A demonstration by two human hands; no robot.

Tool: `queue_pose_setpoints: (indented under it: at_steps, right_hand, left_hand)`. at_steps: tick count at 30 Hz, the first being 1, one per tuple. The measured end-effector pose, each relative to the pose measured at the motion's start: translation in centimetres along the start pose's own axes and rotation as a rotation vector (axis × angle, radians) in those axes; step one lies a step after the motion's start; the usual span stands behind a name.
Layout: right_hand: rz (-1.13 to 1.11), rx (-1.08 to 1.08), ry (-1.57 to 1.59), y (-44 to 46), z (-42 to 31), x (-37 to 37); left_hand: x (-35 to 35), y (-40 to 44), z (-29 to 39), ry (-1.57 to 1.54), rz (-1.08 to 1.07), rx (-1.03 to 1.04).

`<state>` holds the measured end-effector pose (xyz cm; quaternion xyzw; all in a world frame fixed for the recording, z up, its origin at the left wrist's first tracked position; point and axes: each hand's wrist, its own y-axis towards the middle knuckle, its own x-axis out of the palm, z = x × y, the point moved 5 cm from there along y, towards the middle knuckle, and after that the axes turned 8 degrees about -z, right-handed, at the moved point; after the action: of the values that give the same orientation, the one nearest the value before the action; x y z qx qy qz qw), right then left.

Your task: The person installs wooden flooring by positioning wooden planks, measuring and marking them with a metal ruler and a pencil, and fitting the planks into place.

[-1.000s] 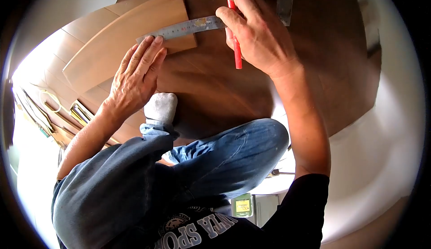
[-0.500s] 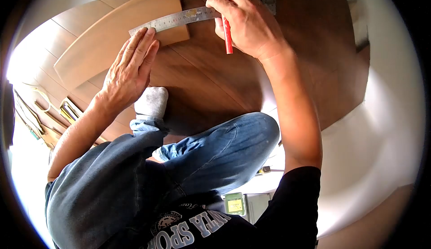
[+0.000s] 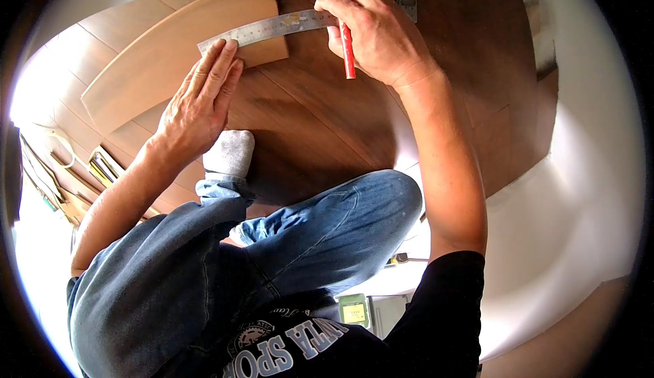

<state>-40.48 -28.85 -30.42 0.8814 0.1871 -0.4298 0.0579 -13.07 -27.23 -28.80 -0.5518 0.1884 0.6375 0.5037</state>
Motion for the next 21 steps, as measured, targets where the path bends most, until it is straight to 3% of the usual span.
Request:
queue_pose_setpoints:
  at_steps: [21]
  right_hand:
    - [-0.029,0.002,0.029,0.19,-0.17,-0.13]
  left_hand:
    - [0.98,-0.56,-0.32,0.067,-0.018,0.019]
